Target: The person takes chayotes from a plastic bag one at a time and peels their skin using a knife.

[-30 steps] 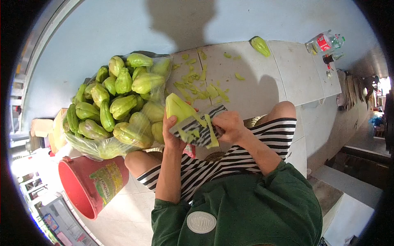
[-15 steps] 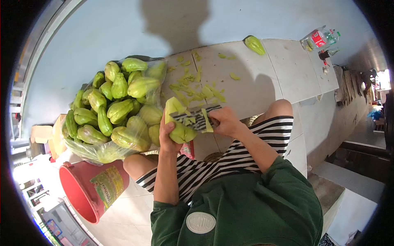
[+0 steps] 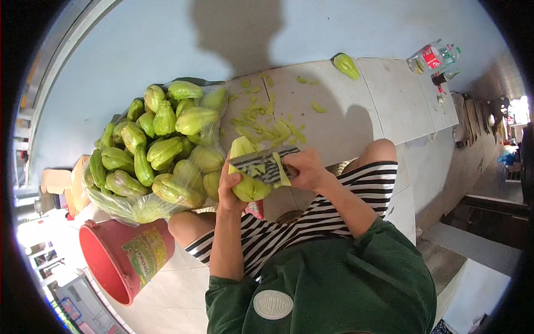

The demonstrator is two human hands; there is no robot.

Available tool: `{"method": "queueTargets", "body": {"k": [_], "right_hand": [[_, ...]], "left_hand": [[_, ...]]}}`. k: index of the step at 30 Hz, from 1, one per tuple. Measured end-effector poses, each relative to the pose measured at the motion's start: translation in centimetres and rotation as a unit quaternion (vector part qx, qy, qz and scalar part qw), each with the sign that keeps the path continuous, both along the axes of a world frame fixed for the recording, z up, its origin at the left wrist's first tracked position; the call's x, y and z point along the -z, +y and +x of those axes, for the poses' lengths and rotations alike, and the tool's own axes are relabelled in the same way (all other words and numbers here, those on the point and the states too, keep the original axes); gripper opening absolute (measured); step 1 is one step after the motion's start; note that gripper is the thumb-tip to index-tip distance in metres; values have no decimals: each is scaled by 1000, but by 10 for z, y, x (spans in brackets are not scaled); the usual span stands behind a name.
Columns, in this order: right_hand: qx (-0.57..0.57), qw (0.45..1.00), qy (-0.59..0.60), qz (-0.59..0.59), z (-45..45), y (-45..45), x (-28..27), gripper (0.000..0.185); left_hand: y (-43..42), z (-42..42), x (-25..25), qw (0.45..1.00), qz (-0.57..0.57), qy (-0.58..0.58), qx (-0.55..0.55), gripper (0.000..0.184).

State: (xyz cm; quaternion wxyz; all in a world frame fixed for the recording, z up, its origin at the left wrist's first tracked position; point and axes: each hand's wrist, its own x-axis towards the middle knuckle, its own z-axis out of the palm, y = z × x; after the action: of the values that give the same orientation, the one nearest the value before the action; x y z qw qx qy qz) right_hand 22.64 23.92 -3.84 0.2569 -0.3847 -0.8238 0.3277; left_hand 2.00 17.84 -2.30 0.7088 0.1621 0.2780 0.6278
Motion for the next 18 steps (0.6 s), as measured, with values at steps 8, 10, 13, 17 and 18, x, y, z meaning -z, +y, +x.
{"method": "queueTargets", "body": {"k": [8, 10, 13, 17, 18], "right_hand": [[61, 997, -34, -19, 6, 12, 31, 22], [84, 993, -22, -80, 3, 10, 17, 21], [117, 984, -40, -126, 4, 12, 22, 22], [66, 996, -30, -55, 6, 1, 3, 26], [18, 1000, -19, 16, 7, -2, 5, 26]], "left_hand": [[-2, 4, -5, 995, 47, -44, 71, 88], [3, 6, -6, 993, 53, -101, 4, 93], [6, -4, 1, 992, 81, -94, -8, 98], [5, -7, 10, 990, 55, -120, -44, 92], [6, -8, 11, 992, 16, -97, -75, 87]]}}
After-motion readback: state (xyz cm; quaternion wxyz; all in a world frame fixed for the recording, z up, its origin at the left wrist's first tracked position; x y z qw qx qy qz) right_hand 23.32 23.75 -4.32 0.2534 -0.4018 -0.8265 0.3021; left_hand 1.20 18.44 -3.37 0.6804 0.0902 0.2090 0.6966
